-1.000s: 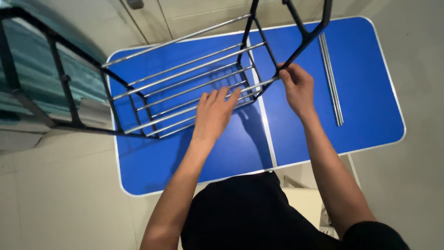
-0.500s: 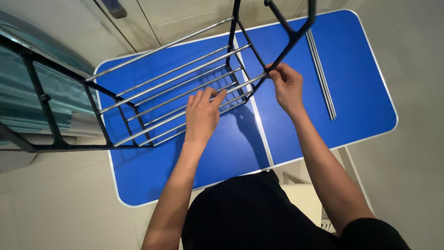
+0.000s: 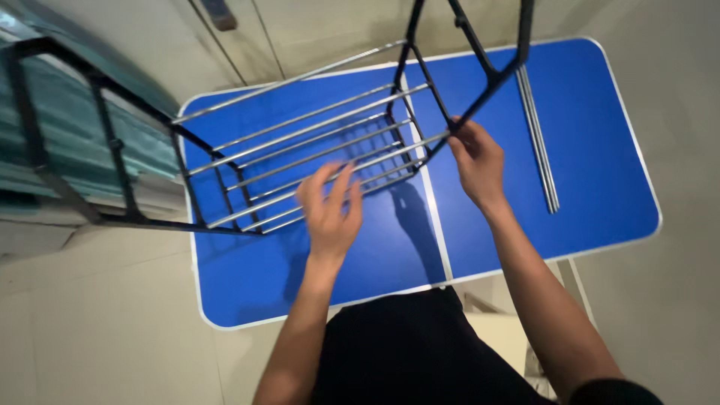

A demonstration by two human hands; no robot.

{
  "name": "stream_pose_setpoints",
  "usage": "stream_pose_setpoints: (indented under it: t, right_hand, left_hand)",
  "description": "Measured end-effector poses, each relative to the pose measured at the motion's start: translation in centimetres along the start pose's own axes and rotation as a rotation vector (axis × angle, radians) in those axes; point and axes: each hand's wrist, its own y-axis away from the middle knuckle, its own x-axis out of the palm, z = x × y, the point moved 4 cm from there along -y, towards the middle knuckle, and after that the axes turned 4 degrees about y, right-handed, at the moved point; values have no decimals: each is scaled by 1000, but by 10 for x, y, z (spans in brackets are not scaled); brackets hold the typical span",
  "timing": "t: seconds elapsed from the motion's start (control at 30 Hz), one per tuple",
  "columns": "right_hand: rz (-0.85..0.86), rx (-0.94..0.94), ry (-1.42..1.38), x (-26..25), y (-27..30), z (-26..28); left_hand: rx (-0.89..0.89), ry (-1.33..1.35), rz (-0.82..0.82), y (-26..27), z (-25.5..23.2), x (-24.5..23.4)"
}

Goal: The person assembles a metal dish rack by inserting horizontal rods into the side frames and adjusting the structure on a blue table. The rack is progressively built and repositioned until it stands upright.

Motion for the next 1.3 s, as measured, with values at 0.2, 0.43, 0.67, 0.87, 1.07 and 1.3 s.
stream_pose_setpoints:
  t: [0.2,0.43,0.67,0.87,1.07,1.3]
  right_hand:
    - [-5,62,-75,-20,-5,-28]
    - [129,317,-361,-10,-62,-50]
    - [344,297,-499,25,-73,-28]
    - [349,261,-389,32,-63,-19]
    - [304,272,-371,49,-46,-72]
    - [314,394,-405,67,-26,-141]
  left_hand:
    - [-199,-138,-645,67,60,-106]
    - [-695,476,-403,76,171,-148]
    - [-755,804,-115,45,207,-117]
    - [-633,737,1,35,193,-112]
    - [-763,737,-114,93,236,-94]
    - [-932,886,-135,172,291,-64]
